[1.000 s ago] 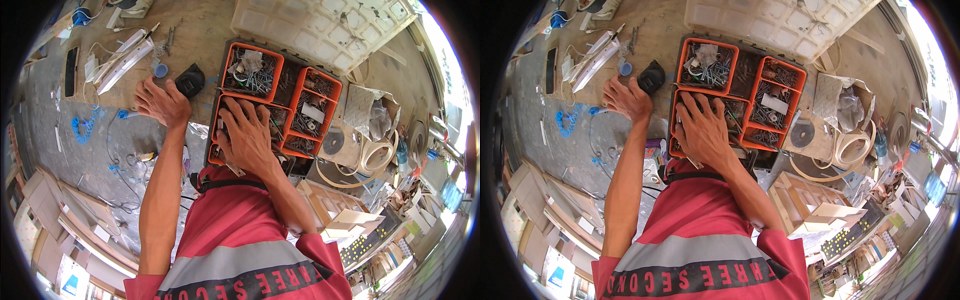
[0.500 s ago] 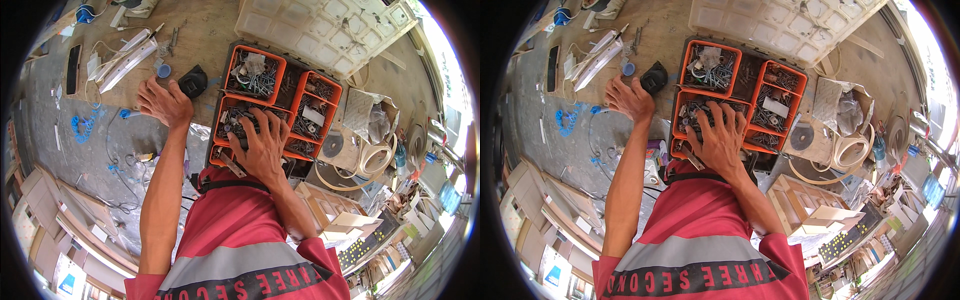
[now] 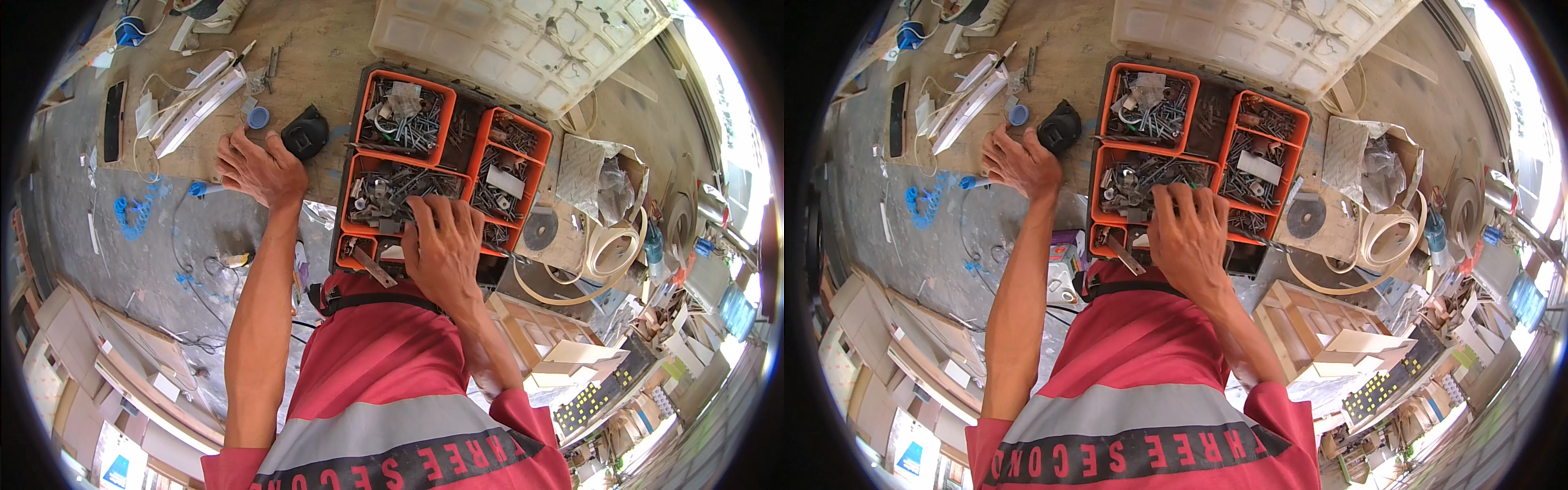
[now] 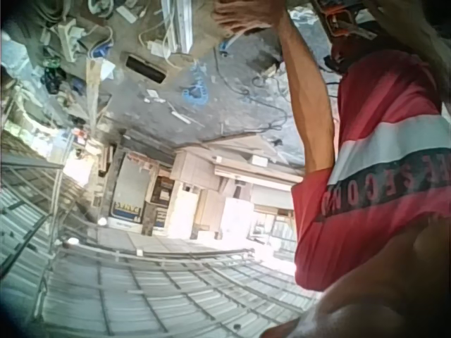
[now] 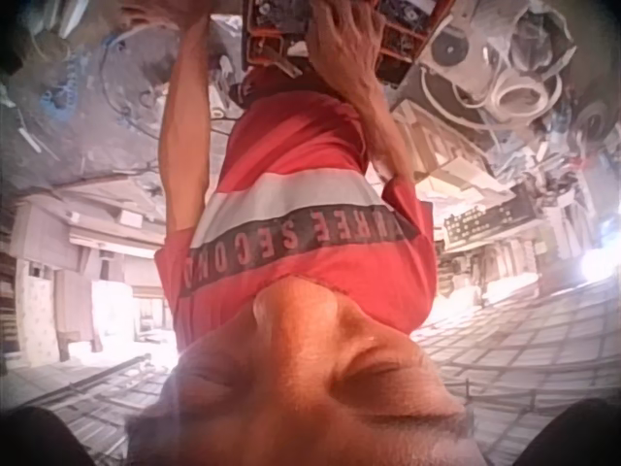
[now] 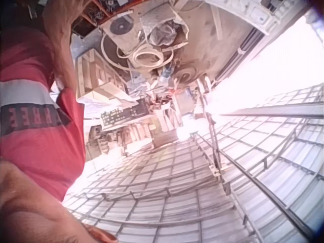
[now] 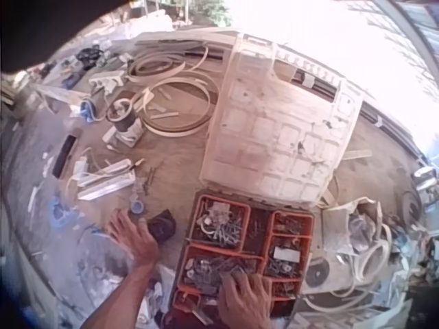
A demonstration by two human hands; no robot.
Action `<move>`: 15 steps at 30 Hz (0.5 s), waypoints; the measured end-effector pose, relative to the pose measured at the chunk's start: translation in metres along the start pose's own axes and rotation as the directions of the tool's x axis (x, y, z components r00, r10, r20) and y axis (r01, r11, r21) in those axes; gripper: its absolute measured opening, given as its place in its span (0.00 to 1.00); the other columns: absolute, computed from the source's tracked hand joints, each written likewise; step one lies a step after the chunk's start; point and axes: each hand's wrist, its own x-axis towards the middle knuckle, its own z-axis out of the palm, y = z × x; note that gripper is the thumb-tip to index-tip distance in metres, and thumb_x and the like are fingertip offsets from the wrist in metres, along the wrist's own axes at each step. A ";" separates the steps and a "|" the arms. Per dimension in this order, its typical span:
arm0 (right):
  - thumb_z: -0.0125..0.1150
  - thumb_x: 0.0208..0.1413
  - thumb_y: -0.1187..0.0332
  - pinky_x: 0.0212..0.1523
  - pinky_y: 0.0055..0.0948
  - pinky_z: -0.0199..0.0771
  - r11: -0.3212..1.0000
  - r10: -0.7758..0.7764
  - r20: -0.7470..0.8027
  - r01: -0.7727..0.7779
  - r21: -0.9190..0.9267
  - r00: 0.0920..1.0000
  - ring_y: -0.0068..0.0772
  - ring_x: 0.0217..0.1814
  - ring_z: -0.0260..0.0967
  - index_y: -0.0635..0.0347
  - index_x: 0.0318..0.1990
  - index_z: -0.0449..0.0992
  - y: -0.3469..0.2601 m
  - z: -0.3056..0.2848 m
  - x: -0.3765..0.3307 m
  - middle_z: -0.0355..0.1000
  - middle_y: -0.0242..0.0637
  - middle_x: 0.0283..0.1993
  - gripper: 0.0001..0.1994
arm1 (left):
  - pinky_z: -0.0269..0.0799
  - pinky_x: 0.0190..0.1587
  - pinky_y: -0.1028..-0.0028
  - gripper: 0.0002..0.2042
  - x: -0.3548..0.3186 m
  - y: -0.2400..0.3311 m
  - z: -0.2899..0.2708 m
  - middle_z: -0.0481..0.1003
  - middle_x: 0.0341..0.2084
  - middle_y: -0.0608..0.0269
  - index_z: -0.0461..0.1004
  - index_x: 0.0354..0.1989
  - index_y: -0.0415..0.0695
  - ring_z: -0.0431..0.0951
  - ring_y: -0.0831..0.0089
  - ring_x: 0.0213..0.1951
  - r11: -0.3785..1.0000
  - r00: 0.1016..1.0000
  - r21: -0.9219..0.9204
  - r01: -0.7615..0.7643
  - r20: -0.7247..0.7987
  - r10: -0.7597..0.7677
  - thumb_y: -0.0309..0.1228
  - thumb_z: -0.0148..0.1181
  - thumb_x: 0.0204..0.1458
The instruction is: The person sorts through a multi-compartment orange organizer filled with various screws, bolts, and nuts. They pick up individual fasteners, examine them, and place them into different compartments within the organizer.
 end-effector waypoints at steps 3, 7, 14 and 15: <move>0.64 0.46 0.76 0.54 0.46 0.67 0.998 -0.051 -0.051 0.052 0.035 0.997 0.46 0.52 0.68 0.62 0.51 0.77 -0.001 0.013 0.009 0.71 0.40 0.51 0.21 | 0.51 0.62 0.50 0.20 0.000 -0.003 0.002 0.68 0.57 0.53 0.72 0.56 0.44 0.62 0.51 0.61 0.999 0.999 -0.002 -0.033 -0.021 0.033 0.42 0.58 0.58; 0.63 0.44 0.79 0.54 0.46 0.69 0.985 -0.082 -0.133 0.101 0.140 0.988 0.49 0.53 0.68 0.65 0.50 0.77 0.001 0.036 0.028 0.70 0.43 0.54 0.21 | 0.51 0.61 0.50 0.20 0.001 -0.002 0.003 0.68 0.57 0.53 0.71 0.55 0.44 0.62 0.51 0.60 0.999 0.999 -0.001 -0.038 -0.020 0.038 0.41 0.58 0.58; 0.69 0.54 0.77 0.54 0.46 0.71 0.944 -0.007 -0.315 0.110 0.310 0.949 0.48 0.53 0.71 0.64 0.51 0.79 -0.024 0.023 0.018 0.73 0.41 0.59 0.16 | 0.54 0.59 0.49 0.20 0.000 -0.006 0.006 0.68 0.57 0.54 0.72 0.56 0.46 0.63 0.50 0.60 0.998 0.998 0.055 -0.041 -0.036 0.043 0.42 0.59 0.58; 0.69 0.54 0.75 0.54 0.45 0.70 0.972 0.002 -0.300 0.069 0.225 0.954 0.47 0.54 0.71 0.64 0.51 0.79 -0.024 0.015 0.007 0.73 0.41 0.59 0.16 | 0.54 0.59 0.49 0.20 0.000 -0.008 0.006 0.68 0.57 0.54 0.72 0.56 0.47 0.63 0.50 0.60 0.998 0.999 0.053 -0.037 -0.024 0.039 0.43 0.59 0.58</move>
